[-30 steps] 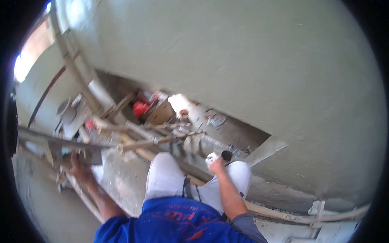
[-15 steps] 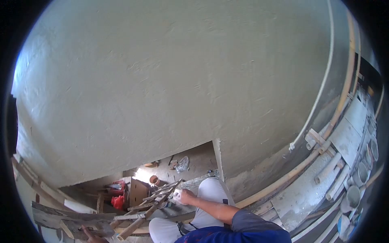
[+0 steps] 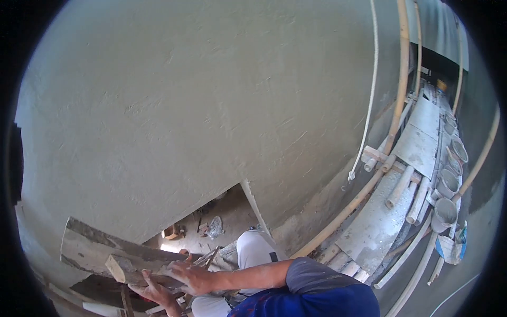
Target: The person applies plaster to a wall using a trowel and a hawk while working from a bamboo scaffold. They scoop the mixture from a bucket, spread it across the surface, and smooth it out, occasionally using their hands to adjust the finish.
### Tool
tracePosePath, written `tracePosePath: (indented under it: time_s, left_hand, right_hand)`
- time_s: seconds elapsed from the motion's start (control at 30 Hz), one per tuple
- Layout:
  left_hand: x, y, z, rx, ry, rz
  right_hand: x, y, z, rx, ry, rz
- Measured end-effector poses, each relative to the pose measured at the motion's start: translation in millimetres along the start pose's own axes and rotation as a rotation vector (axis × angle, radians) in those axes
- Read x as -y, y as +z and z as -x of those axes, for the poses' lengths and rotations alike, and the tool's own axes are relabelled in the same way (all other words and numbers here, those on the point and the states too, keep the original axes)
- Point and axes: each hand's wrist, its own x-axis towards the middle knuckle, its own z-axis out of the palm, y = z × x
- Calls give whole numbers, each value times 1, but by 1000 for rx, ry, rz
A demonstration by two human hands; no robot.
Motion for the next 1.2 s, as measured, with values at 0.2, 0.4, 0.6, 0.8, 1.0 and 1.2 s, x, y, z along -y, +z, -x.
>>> tracePosePath:
  time_s: [0.2, 0.4, 0.6, 0.8, 1.0, 1.2]
  left_hand:
    - [-21, 43, 15, 276, -153, 221]
    - [-65, 50, -12, 618, 465, -476]
    - [-29, -32, -9, 554, 1, 39]
    - [29, -133, 30, 360, -302, -225]
    - [18, -115, 8, 255, -225, -244]
    - [46, -130, -7, 211, -198, -283]
  right_hand:
    - [-17, -6, 10, -253, -71, 237]
    - [-16, -70, -40, -479, 192, 112]
    - [-32, -193, -89, -774, 260, 300]
    - [-34, -302, -147, -802, 272, 409]
    - [-53, -303, -194, -713, 225, 612]
    - [-57, -337, -188, -751, 348, 919]
